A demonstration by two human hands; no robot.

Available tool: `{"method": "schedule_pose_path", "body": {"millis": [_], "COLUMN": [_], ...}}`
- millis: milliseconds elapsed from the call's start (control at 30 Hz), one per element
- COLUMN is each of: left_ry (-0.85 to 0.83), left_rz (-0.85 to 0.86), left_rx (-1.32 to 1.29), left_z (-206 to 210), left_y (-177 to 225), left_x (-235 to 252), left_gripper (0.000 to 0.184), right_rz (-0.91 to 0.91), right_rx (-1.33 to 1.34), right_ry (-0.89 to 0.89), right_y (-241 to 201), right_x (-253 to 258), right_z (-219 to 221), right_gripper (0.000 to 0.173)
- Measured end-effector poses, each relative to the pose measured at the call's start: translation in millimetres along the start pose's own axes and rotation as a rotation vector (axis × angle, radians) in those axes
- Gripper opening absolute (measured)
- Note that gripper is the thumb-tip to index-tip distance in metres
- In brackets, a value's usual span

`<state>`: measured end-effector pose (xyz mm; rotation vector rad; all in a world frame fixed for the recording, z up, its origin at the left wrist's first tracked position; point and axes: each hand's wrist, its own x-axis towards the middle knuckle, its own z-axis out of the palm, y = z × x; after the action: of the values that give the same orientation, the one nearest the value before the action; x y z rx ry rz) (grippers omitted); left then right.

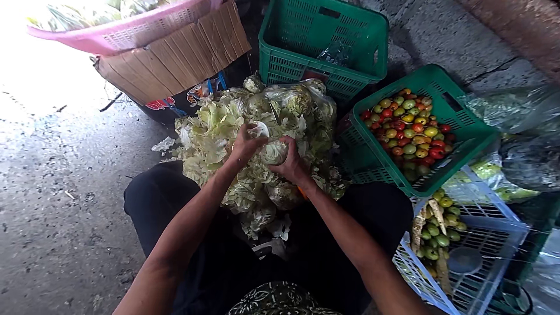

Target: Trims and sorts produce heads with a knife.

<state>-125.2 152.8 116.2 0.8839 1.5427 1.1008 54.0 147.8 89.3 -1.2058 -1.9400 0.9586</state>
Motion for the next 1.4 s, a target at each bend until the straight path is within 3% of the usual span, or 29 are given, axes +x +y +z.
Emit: {"method": "schedule_pose_path", "body": {"millis": [100, 233, 367, 500, 633, 700, 767, 833, 900, 933, 1033, 1133, 1300, 1400], "left_ry": [0.039, 0.114, 0.143, 0.142, 0.215, 0.261, 0.223, 0.180, 0.067, -0.023, -0.232, -0.209, -0.308, -0.319], "left_rz": [0.058, -0.065, -0.154, -0.200, -0.181, -0.127, -0.091, 0.043, 0.168, 0.152, 0.081, 0.220, 0.558, 0.674], "left_rx": [-0.201, -0.464, -0.558, -0.578, -0.673, -0.518, -0.151, 0.243, 0.415, 0.380, 0.059, 0.188, 0.429, 0.482], "left_z": [6, 11, 11, 9, -3, -8, -13, -12, -2, 4, 15, 11, 0, -5], "left_y": [0, 6, 6, 8, 22, 22, 16, 10, 11, 14, 11, 17, 3, -7], "left_x": [-3, -7, -7, -8, -2, 2, 3, -2, -10, -14, -21, -26, -21, -15], "left_gripper": [0.060, 0.054, 0.051, 0.046, 0.037, 0.050, 0.082, 0.094, 0.067, 0.055, 0.054, 0.065, 0.058, 0.052], "right_rz": [-0.064, -0.174, -0.131, 0.081, 0.608, 0.732, 0.762, 0.778, 0.730, 0.676, 0.583, 0.562, 0.551, 0.569], "right_rx": [-0.137, -0.275, -0.230, -0.080, 0.502, 0.853, 1.079, 1.178, 1.232, 1.243, 1.174, 1.050, 1.114, 1.144], "right_ry": [0.053, 0.161, 0.181, 0.100, 0.030, 0.055, 0.051, 0.036, 0.072, 0.099, 0.137, 0.139, 0.205, 0.217], "right_y": [-5, -11, -17, -23, -15, -13, -20, -28, -23, -19, -13, -18, -16, -12], "right_x": [2, 3, 2, 0, -1, 3, 5, 6, 6, 7, 8, 7, 7, 7], "right_z": [3, 8, 11, 7, -1, -4, -9, -14, -15, -14, -10, -12, -13, -13], "right_gripper": [0.094, 0.084, 0.085, 0.090, 0.088, 0.082, 0.065, 0.056, 0.059, 0.059, 0.072, 0.072, 0.070, 0.072]}}
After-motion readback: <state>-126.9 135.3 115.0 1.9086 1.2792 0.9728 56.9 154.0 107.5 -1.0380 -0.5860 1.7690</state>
